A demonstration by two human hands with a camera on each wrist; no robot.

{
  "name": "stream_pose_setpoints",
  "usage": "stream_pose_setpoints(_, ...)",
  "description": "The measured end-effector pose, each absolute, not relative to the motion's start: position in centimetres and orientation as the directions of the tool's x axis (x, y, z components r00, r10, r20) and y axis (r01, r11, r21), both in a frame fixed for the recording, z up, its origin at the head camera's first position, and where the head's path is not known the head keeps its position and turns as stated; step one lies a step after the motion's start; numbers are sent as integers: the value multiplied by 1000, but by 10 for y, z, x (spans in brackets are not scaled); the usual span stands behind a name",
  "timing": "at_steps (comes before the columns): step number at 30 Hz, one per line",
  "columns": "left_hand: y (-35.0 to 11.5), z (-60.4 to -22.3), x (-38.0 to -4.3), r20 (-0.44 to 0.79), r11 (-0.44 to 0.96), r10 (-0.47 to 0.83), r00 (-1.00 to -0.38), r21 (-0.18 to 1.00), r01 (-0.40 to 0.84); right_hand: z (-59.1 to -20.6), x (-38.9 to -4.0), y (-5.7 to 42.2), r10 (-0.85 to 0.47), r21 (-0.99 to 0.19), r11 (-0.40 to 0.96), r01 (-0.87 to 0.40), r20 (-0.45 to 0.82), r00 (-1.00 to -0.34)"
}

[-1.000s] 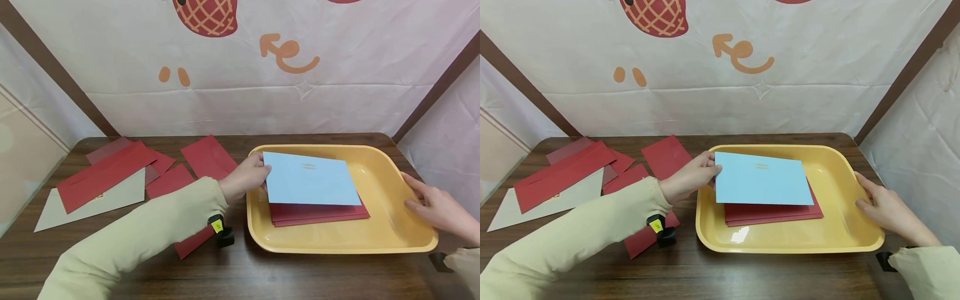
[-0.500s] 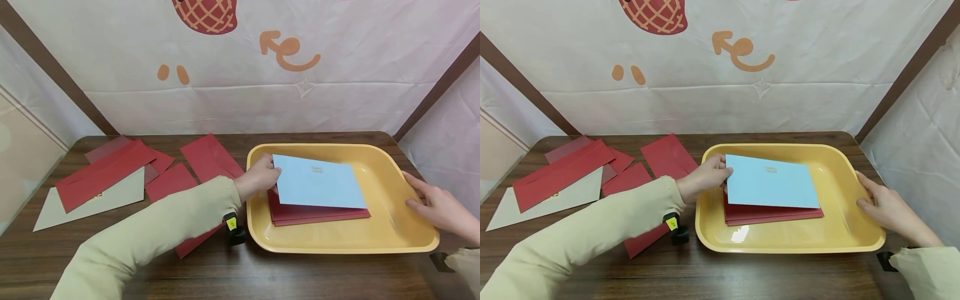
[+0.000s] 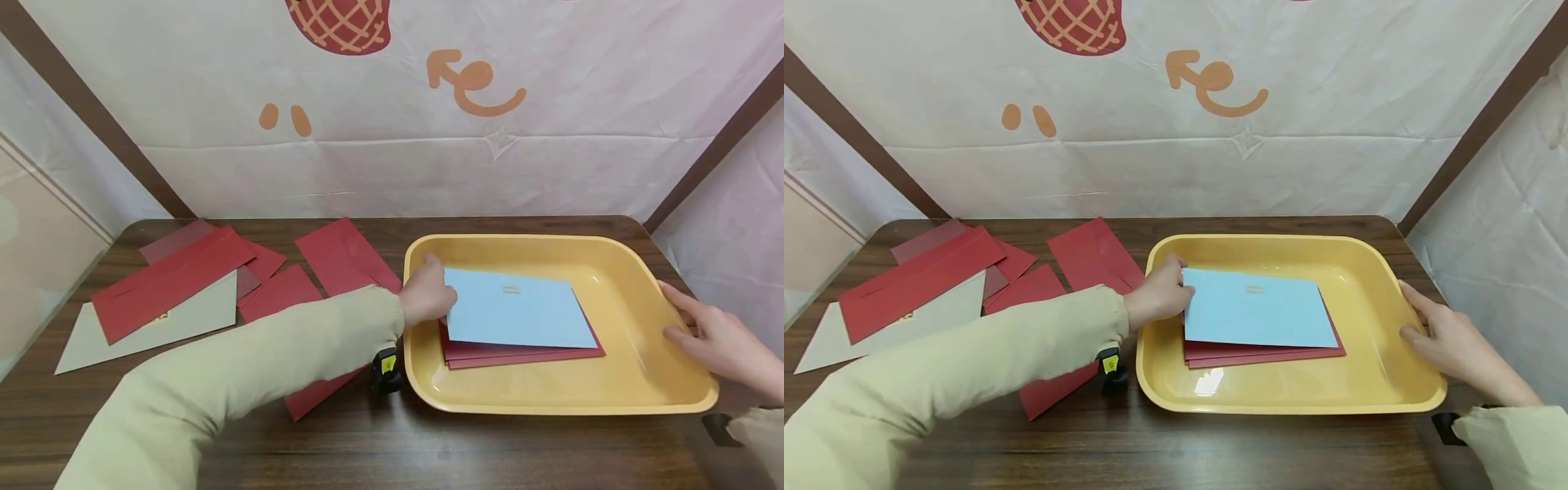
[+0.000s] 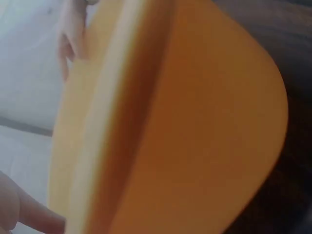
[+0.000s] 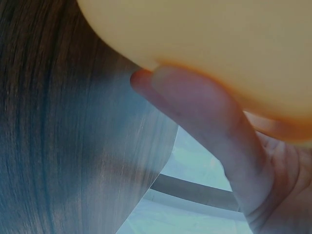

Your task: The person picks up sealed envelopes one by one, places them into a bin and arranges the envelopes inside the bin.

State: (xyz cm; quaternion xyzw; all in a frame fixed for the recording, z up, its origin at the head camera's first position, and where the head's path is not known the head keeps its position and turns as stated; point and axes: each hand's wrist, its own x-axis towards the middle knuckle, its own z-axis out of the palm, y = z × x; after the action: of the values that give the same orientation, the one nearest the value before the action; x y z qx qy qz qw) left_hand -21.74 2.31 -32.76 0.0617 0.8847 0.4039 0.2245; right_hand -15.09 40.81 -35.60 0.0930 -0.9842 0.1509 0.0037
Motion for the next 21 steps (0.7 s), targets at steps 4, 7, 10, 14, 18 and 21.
stream_pose_setpoints(4, 27, -326, -219, -372, 749, 274, -887, 661, -46, -356, -151, 407, -180, -300, 937, -179, 25, -983)
stream_pose_setpoints(7, 30, -323, -219, -369, 811, 266, -891, 585, 0, -355, -150, 407, -174, -304, 937, -172, 18, -985)
stream_pose_setpoints(10, 32, -322, -217, -370, 845, 250, -895, 534, 15, -355, -151, 407, -172, -309, 936, -168, 17, -985)
stream_pose_setpoints(14, 35, -322, -216, -397, 871, 220, -891, 491, -4, -355, -152, 408, -181, -303, 935, -183, 37, -983)
stream_pose_setpoints(18, 38, -323, -215, -416, 886, 202, -886, 463, -15, -355, -153, 408, -187, -296, 936, -192, 47, -981)
stream_pose_setpoints(21, 39, -322, -213, -414, 896, 198, -889, 444, -8, -356, -152, 409, -185, -302, 935, -187, 38, -982)
